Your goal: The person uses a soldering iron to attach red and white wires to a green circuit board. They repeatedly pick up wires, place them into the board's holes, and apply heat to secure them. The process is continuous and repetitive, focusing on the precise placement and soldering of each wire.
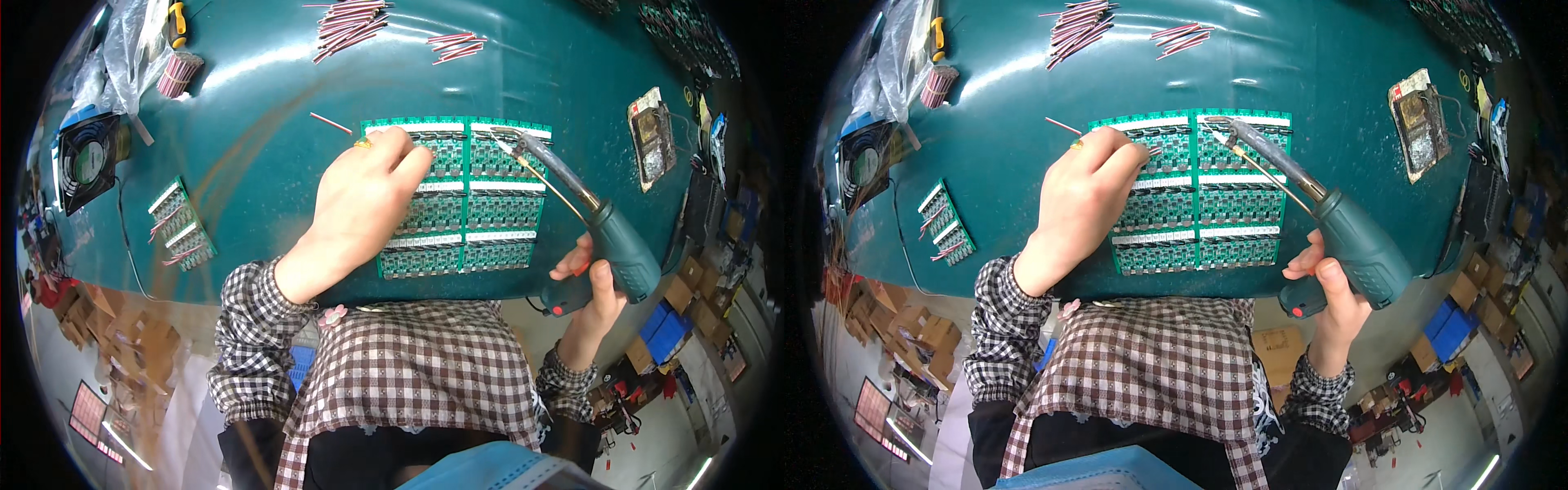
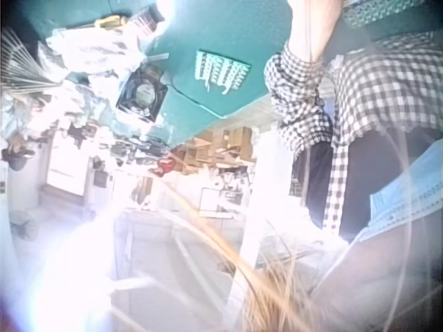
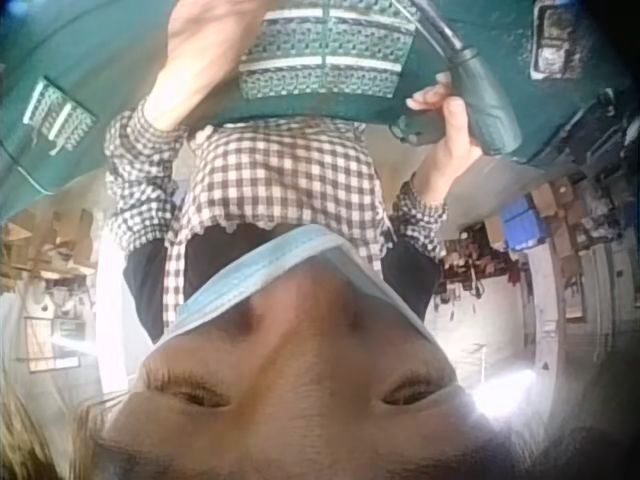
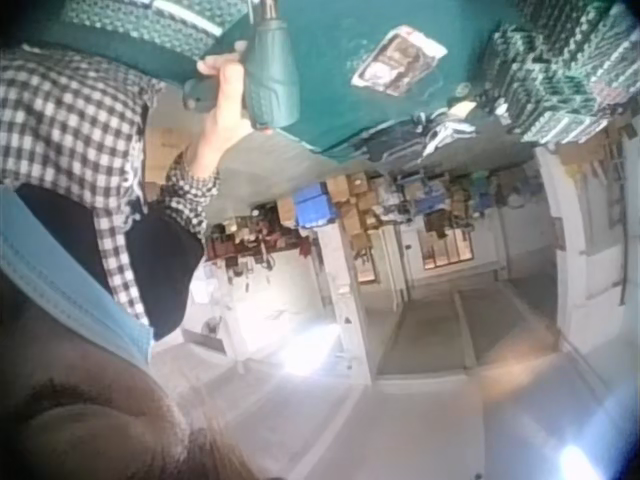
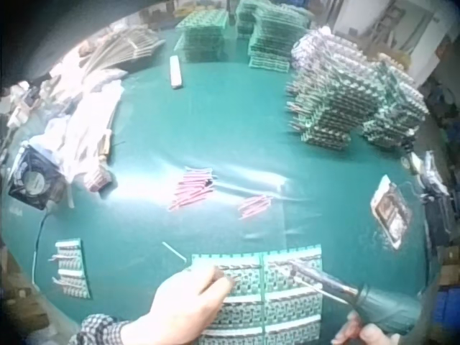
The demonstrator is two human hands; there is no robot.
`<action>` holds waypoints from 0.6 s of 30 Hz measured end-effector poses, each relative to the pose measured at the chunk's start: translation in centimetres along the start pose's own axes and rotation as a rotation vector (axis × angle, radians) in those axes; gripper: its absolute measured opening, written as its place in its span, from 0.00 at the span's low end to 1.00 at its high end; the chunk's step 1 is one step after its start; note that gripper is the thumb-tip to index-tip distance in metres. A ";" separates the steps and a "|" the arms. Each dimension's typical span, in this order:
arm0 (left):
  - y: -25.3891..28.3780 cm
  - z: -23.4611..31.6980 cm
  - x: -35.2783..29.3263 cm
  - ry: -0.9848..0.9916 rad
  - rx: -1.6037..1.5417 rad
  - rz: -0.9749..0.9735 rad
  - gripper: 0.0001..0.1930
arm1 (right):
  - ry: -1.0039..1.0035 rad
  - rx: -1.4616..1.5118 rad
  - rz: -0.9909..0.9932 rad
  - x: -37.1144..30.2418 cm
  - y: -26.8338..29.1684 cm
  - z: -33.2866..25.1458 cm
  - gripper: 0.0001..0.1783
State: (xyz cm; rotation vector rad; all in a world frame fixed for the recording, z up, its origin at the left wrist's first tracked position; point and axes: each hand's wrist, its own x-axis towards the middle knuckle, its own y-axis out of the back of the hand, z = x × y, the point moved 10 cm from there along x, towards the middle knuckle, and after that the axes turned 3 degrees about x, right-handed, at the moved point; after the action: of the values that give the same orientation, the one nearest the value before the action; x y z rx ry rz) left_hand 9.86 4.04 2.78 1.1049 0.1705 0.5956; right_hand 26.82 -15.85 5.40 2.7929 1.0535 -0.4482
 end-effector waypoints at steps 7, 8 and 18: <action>1.3 -1.2 0.6 0.133 -0.296 0.074 0.05 | -0.015 -0.002 0.006 -0.1 -0.1 0.2 0.27; 1.4 -0.8 0.8 0.120 -0.283 0.079 0.06 | -0.023 -0.002 0.008 -0.1 -0.1 0.2 0.27; -0.8 0.8 0.3 -0.006 -0.055 -0.066 0.11 | -0.022 -0.039 0.047 -0.6 0.5 0.1 0.27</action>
State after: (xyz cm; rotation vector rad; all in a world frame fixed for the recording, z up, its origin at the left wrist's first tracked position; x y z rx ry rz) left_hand 10.78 3.28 2.49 1.0437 0.1837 0.5354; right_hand 26.71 -16.64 5.49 2.7653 0.9788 -0.4473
